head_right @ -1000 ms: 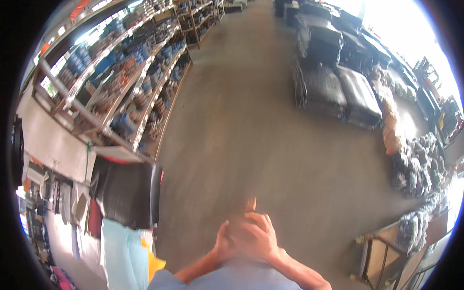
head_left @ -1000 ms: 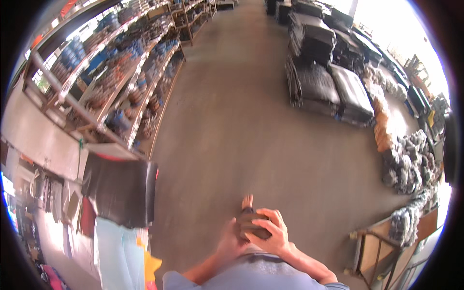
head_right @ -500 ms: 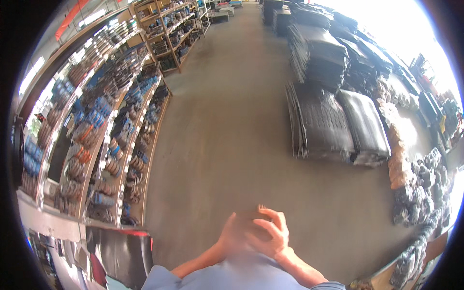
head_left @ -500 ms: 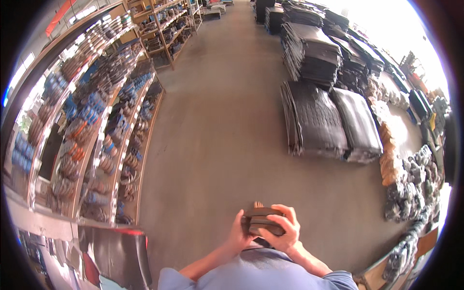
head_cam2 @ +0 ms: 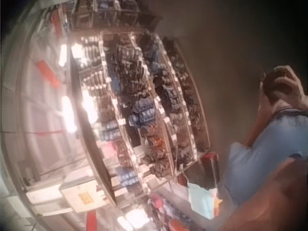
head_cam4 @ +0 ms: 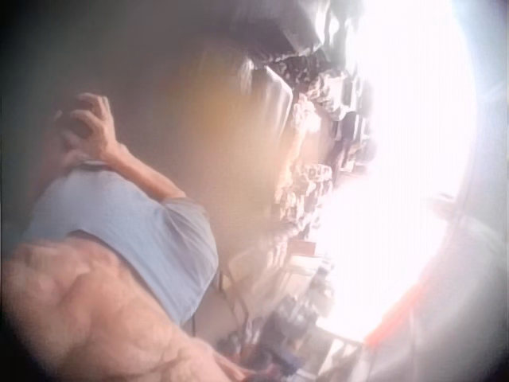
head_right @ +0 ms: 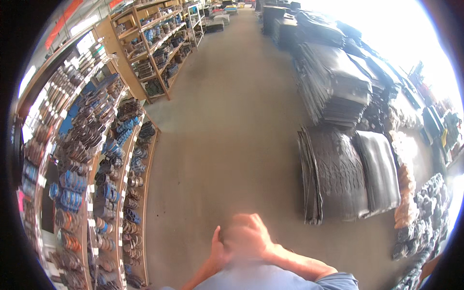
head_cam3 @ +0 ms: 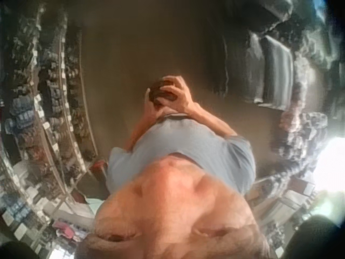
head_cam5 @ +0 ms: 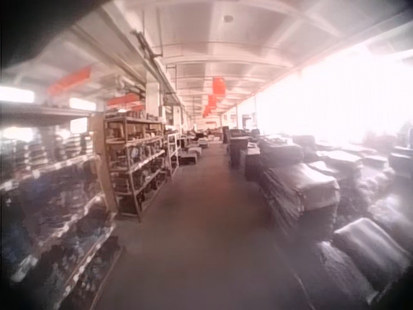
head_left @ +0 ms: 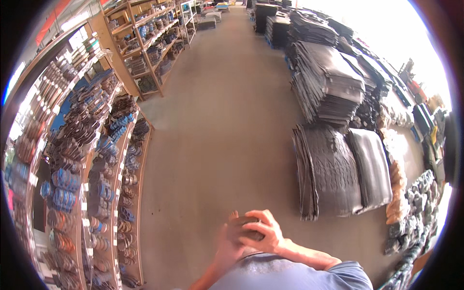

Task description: The person writes on a notepad, then picks up a plastic bag and places it on a stack of materials. They walk through the warehouse, pick up a dark curved object, and place it on a shelf.

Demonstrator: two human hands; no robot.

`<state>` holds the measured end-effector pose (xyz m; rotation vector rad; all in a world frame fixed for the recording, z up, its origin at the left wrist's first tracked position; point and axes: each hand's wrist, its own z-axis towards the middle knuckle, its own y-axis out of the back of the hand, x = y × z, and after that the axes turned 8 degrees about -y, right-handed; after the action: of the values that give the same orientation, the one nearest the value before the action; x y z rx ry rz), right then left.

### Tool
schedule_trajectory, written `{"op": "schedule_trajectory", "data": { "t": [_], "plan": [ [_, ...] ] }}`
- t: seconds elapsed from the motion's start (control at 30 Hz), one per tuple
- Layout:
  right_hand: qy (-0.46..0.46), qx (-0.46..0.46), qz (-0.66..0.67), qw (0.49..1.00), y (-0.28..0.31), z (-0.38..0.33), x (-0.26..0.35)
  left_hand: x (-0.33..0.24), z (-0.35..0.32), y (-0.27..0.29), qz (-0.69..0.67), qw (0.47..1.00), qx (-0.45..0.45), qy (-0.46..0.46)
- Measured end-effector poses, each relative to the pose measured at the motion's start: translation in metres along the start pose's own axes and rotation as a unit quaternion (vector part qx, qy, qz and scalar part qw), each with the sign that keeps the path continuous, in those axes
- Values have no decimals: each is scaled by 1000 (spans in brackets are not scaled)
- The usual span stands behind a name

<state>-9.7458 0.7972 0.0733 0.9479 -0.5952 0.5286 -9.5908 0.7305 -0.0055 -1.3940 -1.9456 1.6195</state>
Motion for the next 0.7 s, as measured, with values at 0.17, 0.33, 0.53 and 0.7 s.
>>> {"op": "schedule_trajectory", "data": {
  "t": [0.17, 0.33, 0.53, 0.7],
  "plan": [
    [-79, -102, 15, 992, -1, 165, -81, -97, 181, -51, 23, 997, 44, 67],
    [-110, -145, 11, 983, -12, 318, -178, -171, 373, -76, 55, 993, 22, 106],
    [-33, -124, 56, 990, -53, 546, -325, -277, 577, -123, 225, 971, 79, 2],
    [54, 34, 65, 996, -75, 745, -393, -373, 707, -174, 4, 998, 18, -53]
  ]
}}
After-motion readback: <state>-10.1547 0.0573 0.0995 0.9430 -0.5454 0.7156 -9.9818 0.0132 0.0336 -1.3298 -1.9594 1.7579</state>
